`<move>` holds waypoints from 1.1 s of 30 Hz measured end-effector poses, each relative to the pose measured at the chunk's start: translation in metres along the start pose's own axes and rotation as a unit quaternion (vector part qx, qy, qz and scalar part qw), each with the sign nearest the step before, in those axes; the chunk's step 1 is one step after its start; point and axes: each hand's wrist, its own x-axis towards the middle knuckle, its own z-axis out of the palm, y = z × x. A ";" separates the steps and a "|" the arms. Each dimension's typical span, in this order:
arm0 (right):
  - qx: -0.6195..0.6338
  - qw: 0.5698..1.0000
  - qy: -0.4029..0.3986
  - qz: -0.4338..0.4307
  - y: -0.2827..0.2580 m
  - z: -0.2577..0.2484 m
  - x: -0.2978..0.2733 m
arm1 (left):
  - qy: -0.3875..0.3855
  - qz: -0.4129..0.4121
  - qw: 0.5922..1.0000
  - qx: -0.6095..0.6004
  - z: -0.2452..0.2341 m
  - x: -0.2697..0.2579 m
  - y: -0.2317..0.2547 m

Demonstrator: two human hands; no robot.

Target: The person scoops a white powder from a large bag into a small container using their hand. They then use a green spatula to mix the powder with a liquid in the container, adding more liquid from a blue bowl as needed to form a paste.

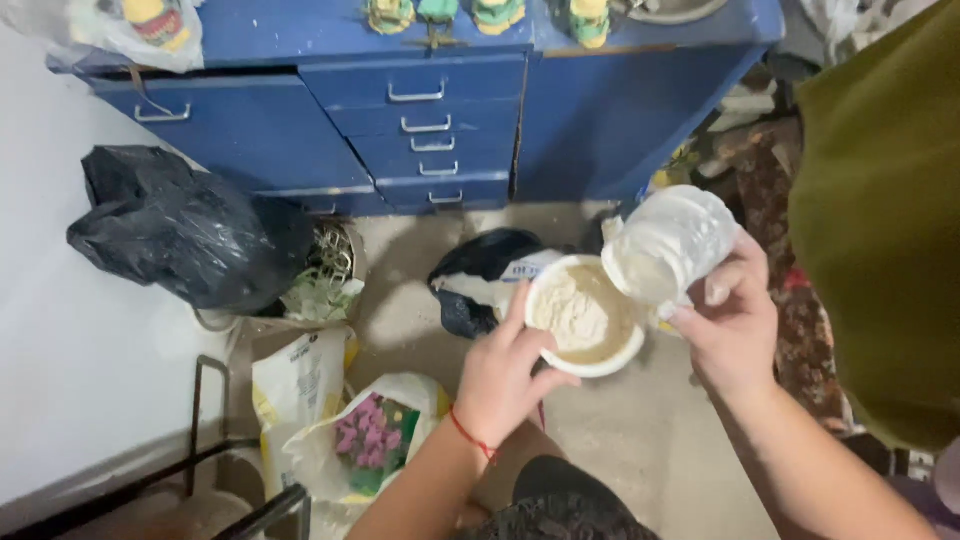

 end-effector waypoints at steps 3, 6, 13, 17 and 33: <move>0.094 0.989 0.013 0.117 0.031 0.003 -0.017 | 0.010 -0.010 1.000 -0.007 0.009 -0.024 -0.015; 0.144 0.964 0.029 0.221 0.106 0.000 -0.028 | -0.020 -0.061 0.998 -0.004 0.019 -0.043 -0.033; -0.240 0.829 -0.091 0.497 0.360 0.034 -0.113 | -0.059 -0.135 0.987 0.064 0.019 -0.106 -0.049; -0.295 0.813 -0.182 0.467 0.461 0.070 -0.133 | -0.086 -0.190 0.977 0.046 0.015 -0.119 -0.041; -0.548 0.576 -0.597 0.104 0.591 0.064 -0.166 | 0.100 -0.400 0.907 0.089 0.002 -0.216 0.018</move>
